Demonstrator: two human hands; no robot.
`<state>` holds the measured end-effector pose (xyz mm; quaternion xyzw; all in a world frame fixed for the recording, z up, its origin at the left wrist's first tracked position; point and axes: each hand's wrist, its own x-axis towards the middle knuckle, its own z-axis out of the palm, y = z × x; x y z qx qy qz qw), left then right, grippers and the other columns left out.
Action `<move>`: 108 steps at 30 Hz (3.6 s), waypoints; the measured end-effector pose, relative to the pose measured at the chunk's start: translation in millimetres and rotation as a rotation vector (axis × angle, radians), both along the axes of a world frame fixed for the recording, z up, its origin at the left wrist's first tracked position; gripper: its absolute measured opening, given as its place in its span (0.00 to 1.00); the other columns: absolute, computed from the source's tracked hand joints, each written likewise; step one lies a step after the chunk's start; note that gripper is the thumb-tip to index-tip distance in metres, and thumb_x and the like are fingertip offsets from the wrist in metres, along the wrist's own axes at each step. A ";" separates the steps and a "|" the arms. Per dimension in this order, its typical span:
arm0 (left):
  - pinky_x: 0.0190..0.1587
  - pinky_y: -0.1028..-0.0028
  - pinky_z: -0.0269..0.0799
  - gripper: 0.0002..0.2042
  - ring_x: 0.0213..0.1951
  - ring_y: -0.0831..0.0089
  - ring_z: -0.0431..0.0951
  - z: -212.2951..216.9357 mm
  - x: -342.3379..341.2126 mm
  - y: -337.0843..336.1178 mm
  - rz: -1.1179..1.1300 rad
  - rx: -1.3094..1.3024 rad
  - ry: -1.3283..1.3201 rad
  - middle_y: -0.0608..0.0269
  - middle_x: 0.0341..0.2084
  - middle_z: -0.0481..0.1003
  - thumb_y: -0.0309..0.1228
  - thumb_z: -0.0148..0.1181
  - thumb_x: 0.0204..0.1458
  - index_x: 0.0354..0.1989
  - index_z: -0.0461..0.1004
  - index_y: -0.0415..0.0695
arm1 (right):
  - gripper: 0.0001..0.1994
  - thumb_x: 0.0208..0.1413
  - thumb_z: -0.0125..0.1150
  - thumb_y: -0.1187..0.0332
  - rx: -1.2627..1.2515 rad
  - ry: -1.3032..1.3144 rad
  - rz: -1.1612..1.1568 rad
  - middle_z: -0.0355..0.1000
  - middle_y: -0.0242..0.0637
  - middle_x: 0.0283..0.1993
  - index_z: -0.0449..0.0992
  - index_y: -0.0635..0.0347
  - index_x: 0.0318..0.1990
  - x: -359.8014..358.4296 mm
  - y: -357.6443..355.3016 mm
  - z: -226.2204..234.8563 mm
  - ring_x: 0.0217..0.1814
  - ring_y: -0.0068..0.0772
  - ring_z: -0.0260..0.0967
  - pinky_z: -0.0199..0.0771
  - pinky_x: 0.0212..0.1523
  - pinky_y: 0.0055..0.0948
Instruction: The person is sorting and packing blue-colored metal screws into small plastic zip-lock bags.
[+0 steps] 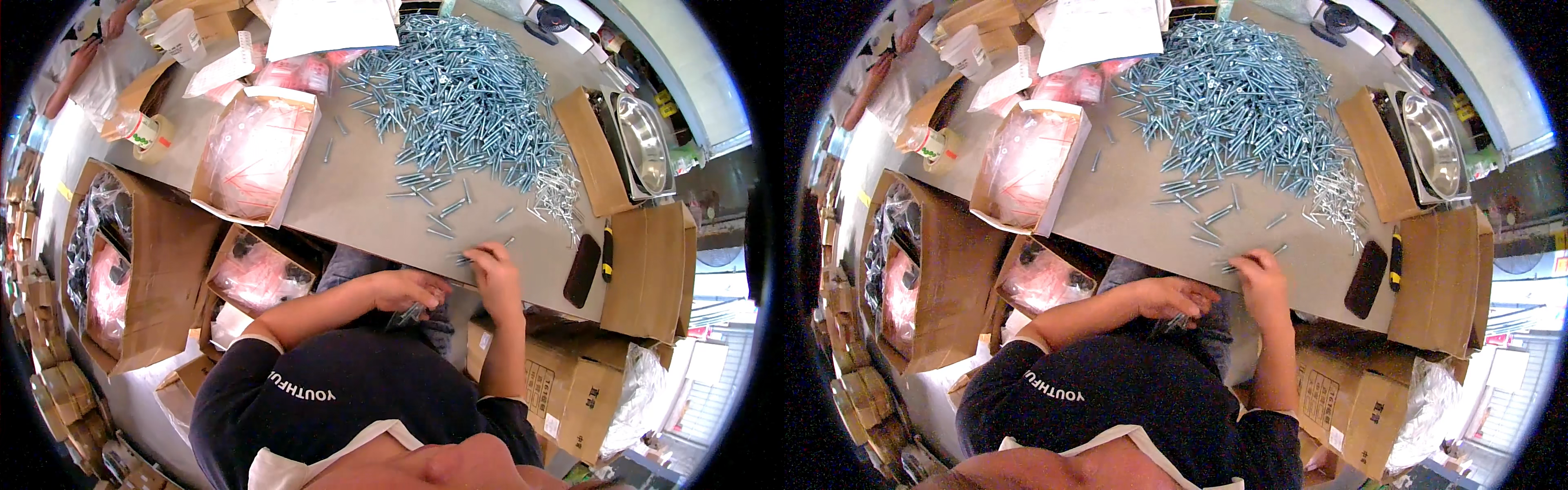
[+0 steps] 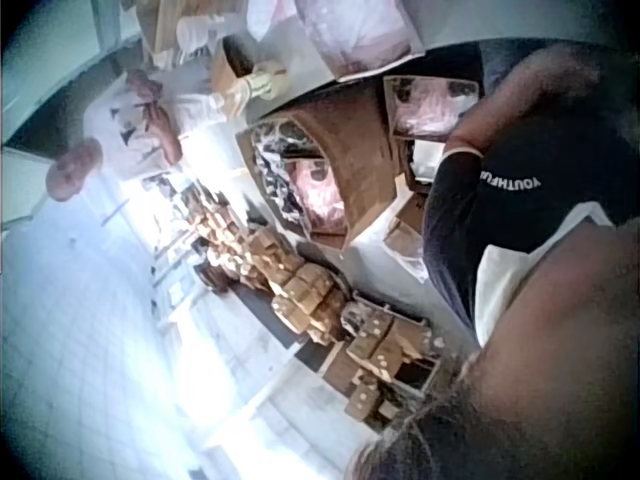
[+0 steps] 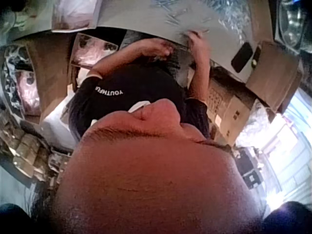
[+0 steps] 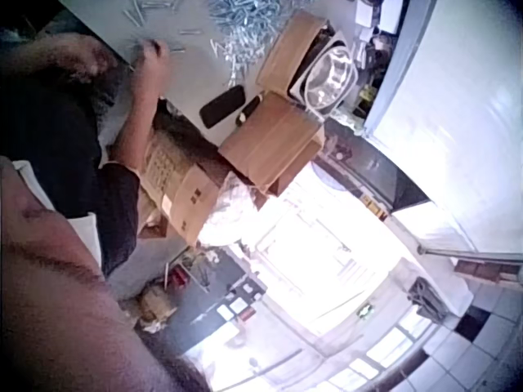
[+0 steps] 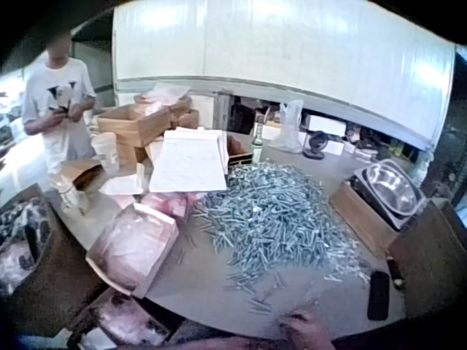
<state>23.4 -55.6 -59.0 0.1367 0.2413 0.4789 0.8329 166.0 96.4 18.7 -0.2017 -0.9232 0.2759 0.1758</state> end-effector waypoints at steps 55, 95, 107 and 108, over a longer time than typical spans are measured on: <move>0.39 0.73 0.70 0.30 0.37 0.75 0.70 7.4 -20.1 -21.1 0.051 0.179 0.347 0.65 0.35 0.68 0.28 0.67 0.41 0.54 0.63 0.35 | 0.13 0.43 0.65 0.72 0.002 -0.099 0.024 0.62 0.42 0.49 0.77 0.58 0.39 -55.9 12.4 -4.4 0.45 0.43 0.66 0.68 0.45 0.35; 0.45 0.73 0.62 0.19 0.41 0.72 0.67 30.6 -26.6 -33.4 0.246 0.674 0.404 0.65 0.35 0.69 0.24 0.71 0.37 0.40 0.73 0.43 | 0.11 0.47 0.55 0.76 -0.018 -0.082 0.108 0.70 0.45 0.40 0.75 0.58 0.39 -62.3 1.3 41.4 0.44 0.47 0.69 0.69 0.45 0.37; 0.49 0.71 0.64 0.31 0.44 0.73 0.69 8.8 0.2 -55.0 0.097 0.361 0.341 0.62 0.38 0.71 0.32 0.71 0.39 0.53 0.65 0.38 | 0.13 0.47 0.58 0.76 0.004 -0.087 0.217 0.65 0.43 0.46 0.73 0.58 0.42 -112.2 35.2 4.3 0.46 0.47 0.67 0.69 0.46 0.36; 0.47 0.72 0.66 0.30 0.43 0.73 0.69 5.8 -2.2 -52.6 0.014 0.402 0.389 0.62 0.37 0.71 0.32 0.71 0.39 0.52 0.66 0.38 | 0.13 0.46 0.59 0.76 0.018 -0.052 0.209 0.65 0.43 0.45 0.73 0.58 0.42 -111.4 35.6 5.6 0.46 0.48 0.66 0.69 0.46 0.36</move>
